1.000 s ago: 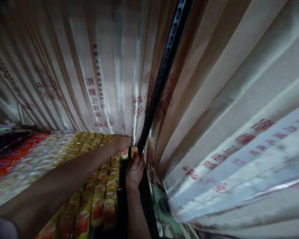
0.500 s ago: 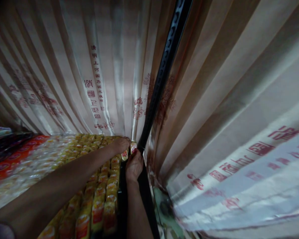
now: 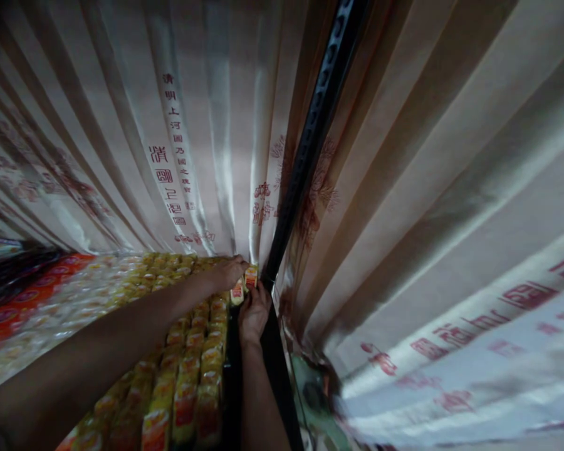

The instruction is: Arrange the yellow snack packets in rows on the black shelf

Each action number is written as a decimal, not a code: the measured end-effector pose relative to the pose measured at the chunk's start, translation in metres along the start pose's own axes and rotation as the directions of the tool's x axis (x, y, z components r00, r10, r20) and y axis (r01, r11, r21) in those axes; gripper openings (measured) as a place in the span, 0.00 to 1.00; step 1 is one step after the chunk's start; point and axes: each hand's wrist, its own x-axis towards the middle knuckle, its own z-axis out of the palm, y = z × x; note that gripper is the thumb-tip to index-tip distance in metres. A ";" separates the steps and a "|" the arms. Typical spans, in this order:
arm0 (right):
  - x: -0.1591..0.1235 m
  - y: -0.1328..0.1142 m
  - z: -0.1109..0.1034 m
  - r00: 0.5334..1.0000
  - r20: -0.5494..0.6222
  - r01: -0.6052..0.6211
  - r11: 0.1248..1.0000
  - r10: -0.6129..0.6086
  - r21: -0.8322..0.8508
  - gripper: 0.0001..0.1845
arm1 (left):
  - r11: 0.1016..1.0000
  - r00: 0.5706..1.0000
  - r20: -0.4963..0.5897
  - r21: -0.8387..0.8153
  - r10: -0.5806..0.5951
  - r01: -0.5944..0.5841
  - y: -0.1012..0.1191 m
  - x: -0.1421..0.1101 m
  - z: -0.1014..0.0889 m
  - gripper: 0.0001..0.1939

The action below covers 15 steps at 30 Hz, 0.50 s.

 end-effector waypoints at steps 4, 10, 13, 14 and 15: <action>-0.002 -0.002 -0.003 0.999 -0.031 -0.021 1.000 0.021 -0.013 0.21 | 1.000 0.999 0.036 0.000 0.009 -0.009 -0.001 0.002 -0.003 0.12; -0.003 -0.002 -0.005 1.000 -0.006 0.013 1.000 -0.013 -0.005 0.23 | 1.000 1.000 0.018 0.022 -0.021 0.021 0.002 0.002 -0.013 0.13; -0.002 0.000 -0.003 1.000 -0.024 0.008 1.000 -0.008 -0.019 0.20 | 0.998 0.999 -0.016 0.036 -0.047 0.048 0.008 -0.007 -0.023 0.12; -0.001 0.001 -0.002 0.999 -0.045 0.005 1.000 -0.005 -0.009 0.19 | 0.998 0.998 -0.032 0.030 -0.057 0.058 0.012 -0.011 -0.027 0.12; 0.000 0.001 -0.001 0.997 -0.071 0.003 1.000 -0.003 0.009 0.19 | 0.998 0.997 -0.051 0.017 -0.064 0.065 0.017 -0.016 -0.031 0.11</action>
